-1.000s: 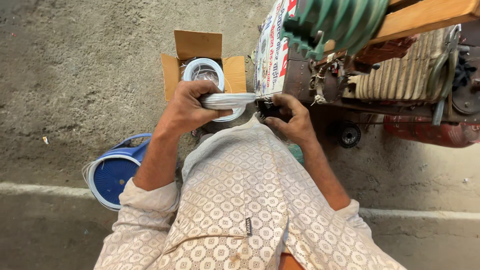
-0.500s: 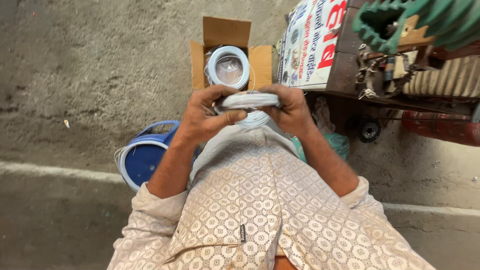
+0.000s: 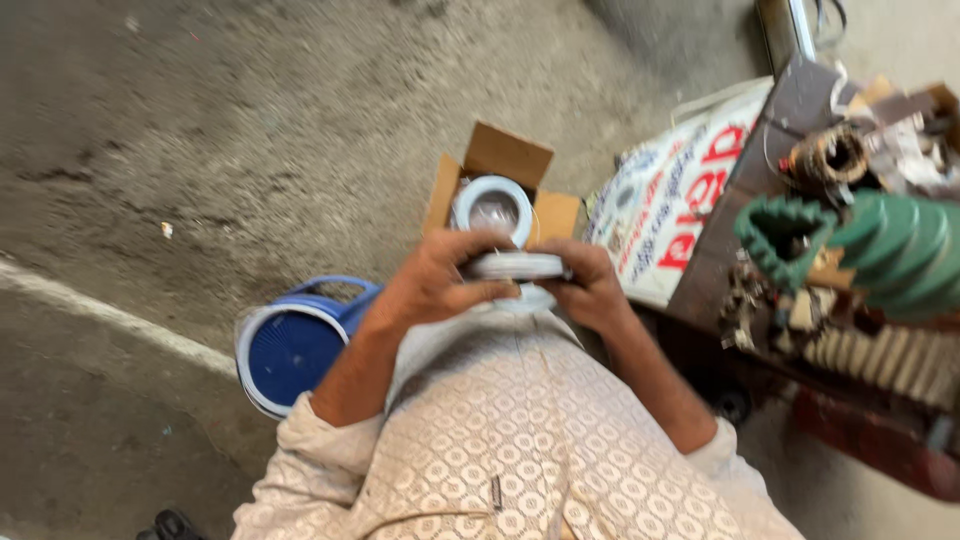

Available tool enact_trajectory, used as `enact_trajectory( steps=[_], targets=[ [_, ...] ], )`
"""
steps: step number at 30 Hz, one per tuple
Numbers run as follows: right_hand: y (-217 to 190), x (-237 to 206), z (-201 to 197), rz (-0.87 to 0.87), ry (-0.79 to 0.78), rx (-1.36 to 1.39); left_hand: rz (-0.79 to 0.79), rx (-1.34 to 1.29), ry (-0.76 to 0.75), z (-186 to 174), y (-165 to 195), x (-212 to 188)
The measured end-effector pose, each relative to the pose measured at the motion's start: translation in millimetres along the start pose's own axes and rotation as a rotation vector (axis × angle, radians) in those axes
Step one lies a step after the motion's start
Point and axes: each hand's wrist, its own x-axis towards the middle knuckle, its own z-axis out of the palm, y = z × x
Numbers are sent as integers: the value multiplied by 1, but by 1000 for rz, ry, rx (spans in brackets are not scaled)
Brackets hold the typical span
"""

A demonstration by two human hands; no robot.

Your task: The person winds a white wire onto a green spool attached to a motorized machine. They guide the wire with both hands to ensure it layers evenly as the spool rotates.

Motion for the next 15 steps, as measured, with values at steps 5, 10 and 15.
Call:
enact_trajectory(
  steps=[5, 10, 15],
  targets=[
    [-6, 33, 12, -28, -68, -168, 101, 92, 7, -22, -1, 14],
    [-14, 87, 31, -39, -5, -165, 134, 114, -5, -74, -18, 38],
    [-16, 164, 60, -4, 97, -354, 19, 99, -158, -163, -55, 83]
  ],
)
